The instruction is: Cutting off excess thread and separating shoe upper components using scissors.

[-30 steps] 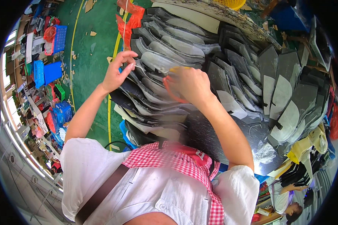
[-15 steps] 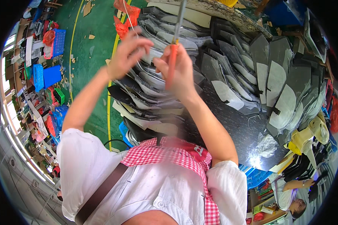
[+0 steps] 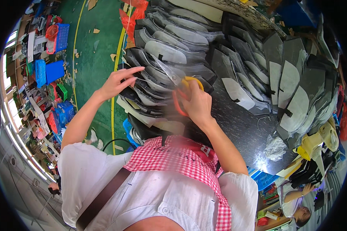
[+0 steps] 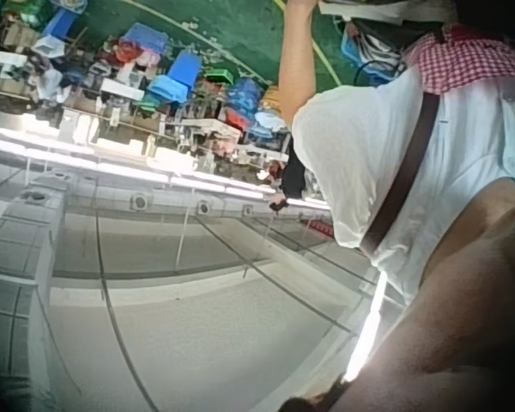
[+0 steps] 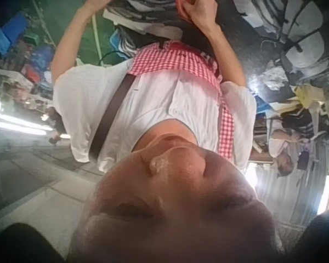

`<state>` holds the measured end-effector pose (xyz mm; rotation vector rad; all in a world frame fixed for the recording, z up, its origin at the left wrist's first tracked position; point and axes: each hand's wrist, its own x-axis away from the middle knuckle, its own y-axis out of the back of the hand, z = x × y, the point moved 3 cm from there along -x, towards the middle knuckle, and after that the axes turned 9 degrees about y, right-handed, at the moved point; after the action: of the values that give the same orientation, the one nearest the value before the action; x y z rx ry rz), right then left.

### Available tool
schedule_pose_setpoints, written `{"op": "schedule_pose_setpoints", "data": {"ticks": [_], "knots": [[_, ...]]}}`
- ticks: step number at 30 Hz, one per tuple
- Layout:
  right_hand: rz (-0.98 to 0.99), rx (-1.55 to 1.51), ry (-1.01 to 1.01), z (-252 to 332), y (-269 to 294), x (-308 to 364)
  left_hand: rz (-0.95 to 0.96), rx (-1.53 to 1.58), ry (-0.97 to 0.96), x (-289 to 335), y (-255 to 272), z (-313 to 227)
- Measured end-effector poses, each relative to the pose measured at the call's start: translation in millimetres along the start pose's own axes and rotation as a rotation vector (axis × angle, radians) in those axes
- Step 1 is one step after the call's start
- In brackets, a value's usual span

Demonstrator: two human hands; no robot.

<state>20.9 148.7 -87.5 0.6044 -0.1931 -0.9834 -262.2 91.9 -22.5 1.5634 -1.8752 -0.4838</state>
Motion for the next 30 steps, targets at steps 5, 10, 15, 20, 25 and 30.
{"op": "schedule_pose_setpoints", "data": {"ticks": [5, 10, 15, 20, 25, 30], "knots": [[0.017, 0.100, 0.083, -2.7, -6.5, -14.0, -0.114, -0.534, -0.169, -24.0, 5.3, 5.0], [-0.090, 0.362, 0.252, -7.2, 3.5, -26.6, -0.122, -0.754, -0.323, -47.4, 18.7, 4.9], [-0.022, 0.405, 0.217, 20.4, 41.9, -31.0, -0.294, -0.712, -0.384, -43.5, 52.7, 11.9], [-0.043, 0.430, 0.514, 65.3, 29.7, -76.1, -0.352, -0.500, -0.339, -32.5, 61.7, 8.2], [0.370, 0.616, 0.394, 68.3, -11.8, -107.7, -0.393, -0.530, -0.329, -21.9, 52.0, 2.1], [0.240, 0.375, 0.246, 50.2, 10.9, -79.0, -0.563, -0.239, -0.249, 4.3, 39.2, -1.6]]}}
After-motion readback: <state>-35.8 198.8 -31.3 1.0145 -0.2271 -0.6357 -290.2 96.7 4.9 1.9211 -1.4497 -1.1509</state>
